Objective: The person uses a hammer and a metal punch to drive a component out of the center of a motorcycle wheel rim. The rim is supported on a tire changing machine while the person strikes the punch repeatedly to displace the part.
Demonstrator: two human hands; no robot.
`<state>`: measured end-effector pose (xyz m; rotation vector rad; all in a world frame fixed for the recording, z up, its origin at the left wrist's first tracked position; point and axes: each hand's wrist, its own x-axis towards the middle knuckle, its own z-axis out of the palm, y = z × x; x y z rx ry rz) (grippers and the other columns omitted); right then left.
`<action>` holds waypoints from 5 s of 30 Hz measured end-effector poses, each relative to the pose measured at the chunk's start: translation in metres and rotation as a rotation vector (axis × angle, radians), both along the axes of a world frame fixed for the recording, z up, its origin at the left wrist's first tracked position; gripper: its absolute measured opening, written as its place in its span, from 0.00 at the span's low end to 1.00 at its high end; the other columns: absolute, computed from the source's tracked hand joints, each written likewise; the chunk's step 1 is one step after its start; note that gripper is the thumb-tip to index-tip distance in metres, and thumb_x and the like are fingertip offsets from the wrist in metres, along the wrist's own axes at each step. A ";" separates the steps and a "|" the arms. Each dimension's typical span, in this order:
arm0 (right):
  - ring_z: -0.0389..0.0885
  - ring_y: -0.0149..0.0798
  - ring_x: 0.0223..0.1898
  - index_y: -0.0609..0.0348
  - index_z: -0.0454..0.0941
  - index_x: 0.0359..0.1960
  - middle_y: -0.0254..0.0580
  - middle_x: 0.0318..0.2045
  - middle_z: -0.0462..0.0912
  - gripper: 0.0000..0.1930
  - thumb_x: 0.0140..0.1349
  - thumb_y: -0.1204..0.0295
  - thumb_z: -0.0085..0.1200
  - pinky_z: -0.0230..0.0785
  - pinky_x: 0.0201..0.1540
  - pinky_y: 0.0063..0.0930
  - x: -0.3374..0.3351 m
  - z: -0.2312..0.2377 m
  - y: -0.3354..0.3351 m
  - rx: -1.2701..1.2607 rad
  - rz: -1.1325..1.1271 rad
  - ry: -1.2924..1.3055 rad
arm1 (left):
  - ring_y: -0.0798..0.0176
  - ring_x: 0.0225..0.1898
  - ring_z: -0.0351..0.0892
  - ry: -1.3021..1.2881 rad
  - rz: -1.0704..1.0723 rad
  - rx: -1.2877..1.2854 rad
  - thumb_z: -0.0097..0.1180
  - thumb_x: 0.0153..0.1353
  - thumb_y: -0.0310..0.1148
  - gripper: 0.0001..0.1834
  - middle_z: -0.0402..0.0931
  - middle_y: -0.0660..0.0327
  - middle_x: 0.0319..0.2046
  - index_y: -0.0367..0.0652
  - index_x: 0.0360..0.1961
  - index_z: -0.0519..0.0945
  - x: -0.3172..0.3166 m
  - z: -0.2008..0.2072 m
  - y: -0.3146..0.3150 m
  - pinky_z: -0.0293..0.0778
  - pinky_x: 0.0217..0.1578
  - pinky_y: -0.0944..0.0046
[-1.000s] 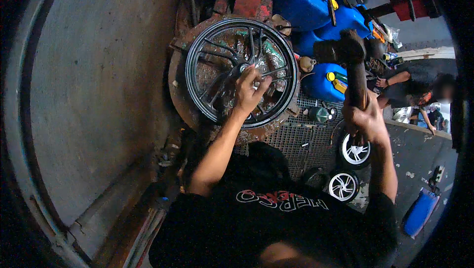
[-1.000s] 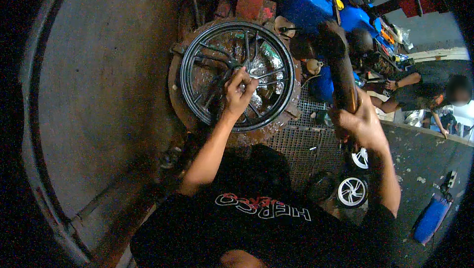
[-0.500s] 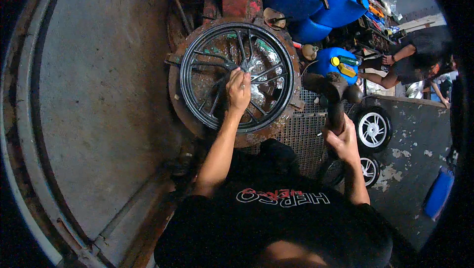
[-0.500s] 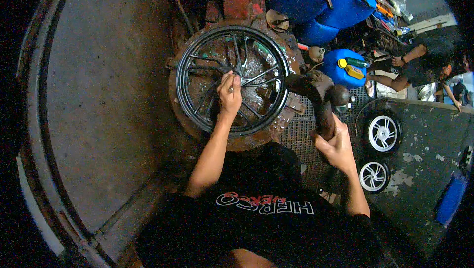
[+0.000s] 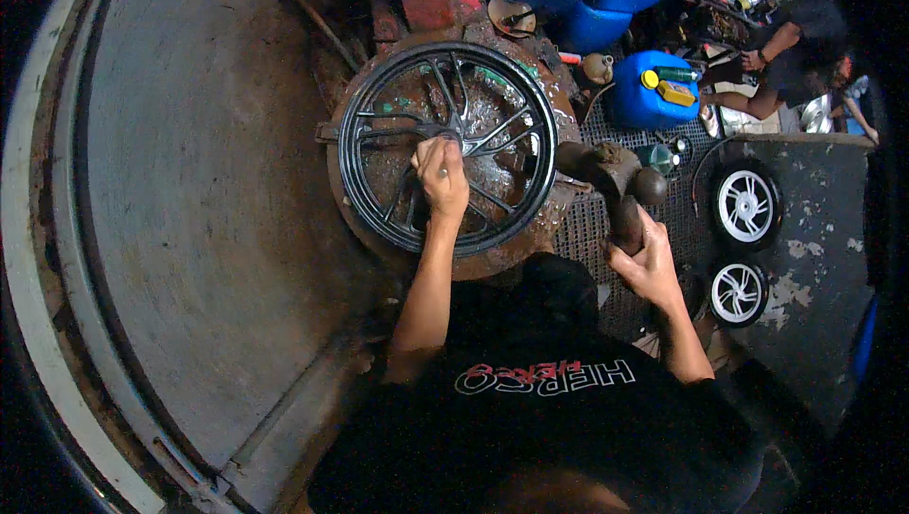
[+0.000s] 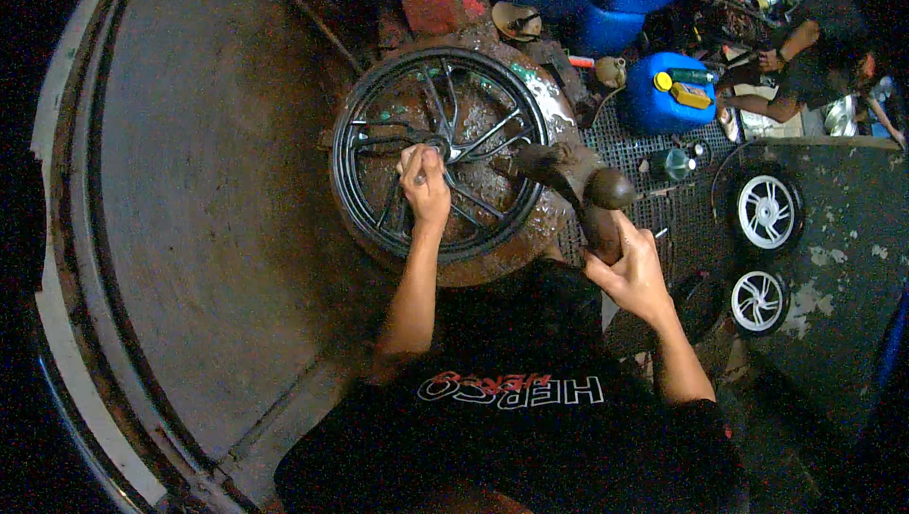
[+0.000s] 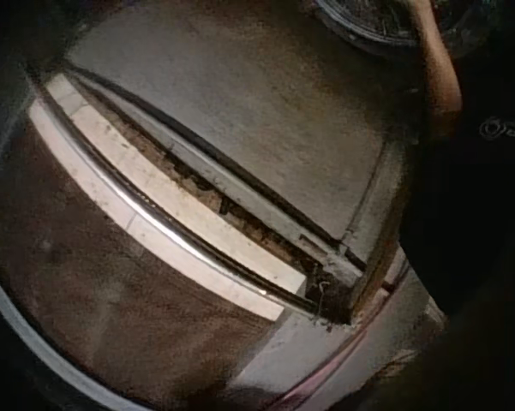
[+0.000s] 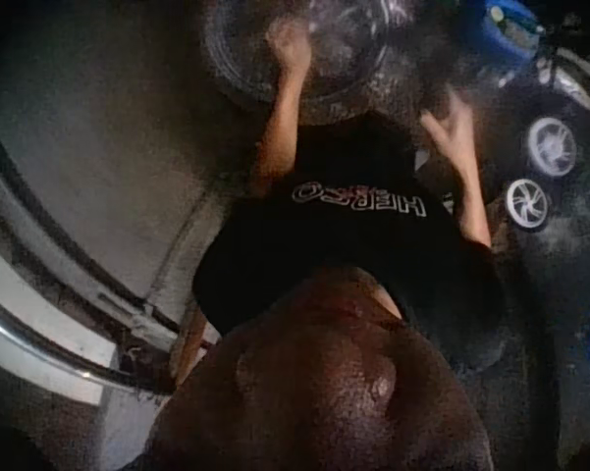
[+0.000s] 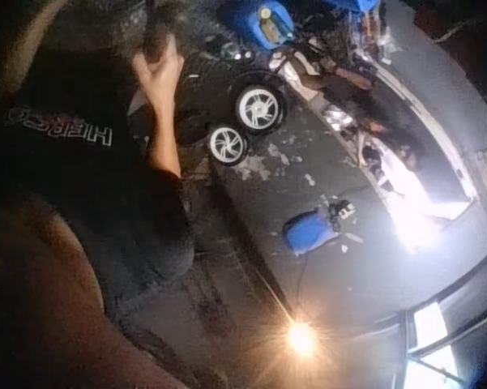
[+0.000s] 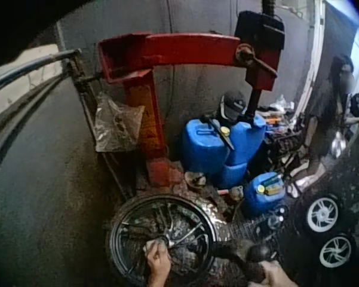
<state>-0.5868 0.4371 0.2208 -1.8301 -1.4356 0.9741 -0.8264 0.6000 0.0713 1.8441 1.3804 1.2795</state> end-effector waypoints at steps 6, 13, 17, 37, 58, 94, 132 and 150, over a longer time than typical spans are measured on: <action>0.75 0.47 0.27 0.72 0.69 0.48 0.54 0.30 0.79 0.26 0.45 0.71 0.59 0.68 0.38 0.35 0.012 -0.008 -0.003 -0.041 -0.060 0.026 | 0.62 0.27 0.65 -0.258 -0.150 0.065 0.39 0.68 0.35 0.20 0.64 0.59 0.21 0.39 0.18 0.65 -0.006 0.027 -0.009 0.63 0.33 0.62; 0.76 0.47 0.27 0.68 0.70 0.48 0.53 0.32 0.80 0.26 0.45 0.70 0.60 0.68 0.38 0.36 0.014 -0.008 0.002 -0.145 -0.021 0.073 | 0.64 0.28 0.62 -0.484 -0.155 -0.068 0.36 0.69 0.35 0.19 0.58 0.63 0.20 0.42 0.19 0.61 -0.006 0.024 -0.018 0.64 0.41 0.62; 0.76 0.42 0.23 0.68 0.70 0.47 0.52 0.29 0.79 0.24 0.45 0.74 0.57 0.68 0.32 0.32 0.014 -0.020 0.000 -0.058 -0.006 0.133 | 0.65 0.27 0.60 -0.452 -0.111 -0.029 0.35 0.70 0.35 0.19 0.56 0.64 0.20 0.44 0.19 0.59 0.001 0.025 -0.019 0.64 0.45 0.61; 0.74 0.39 0.26 0.66 0.70 0.45 0.48 0.25 0.77 0.23 0.49 0.68 0.61 0.66 0.30 0.32 -0.050 0.040 0.070 -0.057 0.344 -0.058 | 0.55 0.19 0.67 -0.323 -0.158 0.098 0.59 0.52 0.27 0.12 0.67 0.56 0.16 0.37 0.17 0.71 -0.011 0.013 0.004 0.62 0.24 0.61; 0.72 0.26 0.22 0.60 0.67 0.54 0.35 0.24 0.74 0.26 0.50 0.79 0.55 0.64 0.16 0.22 -0.091 0.109 0.161 -0.494 0.629 -0.334 | 0.48 0.23 0.69 -0.423 -0.046 0.351 0.56 0.50 0.22 0.09 0.67 0.53 0.18 0.35 0.18 0.69 0.001 -0.014 0.002 0.65 0.24 0.56; 0.66 0.28 0.33 0.69 0.69 0.45 0.34 0.30 0.72 0.21 0.48 0.75 0.56 0.63 0.41 0.23 -0.035 0.058 0.019 -0.159 -0.076 0.159 | 0.40 0.33 0.75 -0.163 -0.062 0.199 0.44 0.63 0.31 0.16 0.76 0.42 0.28 0.26 0.28 0.75 -0.001 0.010 0.006 0.72 0.37 0.52; 0.75 0.44 0.20 0.62 0.67 0.47 0.45 0.21 0.76 0.23 0.48 0.77 0.58 0.67 0.25 0.33 -0.145 -0.001 0.019 0.109 0.142 -0.355 | 0.45 0.26 0.69 -0.419 -0.252 0.367 0.54 0.46 0.22 0.08 0.66 0.50 0.21 0.36 0.22 0.66 -0.007 -0.002 0.012 0.66 0.28 0.53; 0.69 0.32 0.21 0.64 0.71 0.34 0.37 0.22 0.74 0.15 0.44 0.80 0.61 0.63 0.27 0.24 -0.116 0.052 -0.031 0.499 -0.275 -0.065 | 0.68 0.23 0.73 -0.665 -0.078 -0.119 0.45 0.67 0.41 0.19 0.74 0.62 0.20 0.36 0.28 0.76 -0.020 0.105 0.001 0.68 0.26 0.67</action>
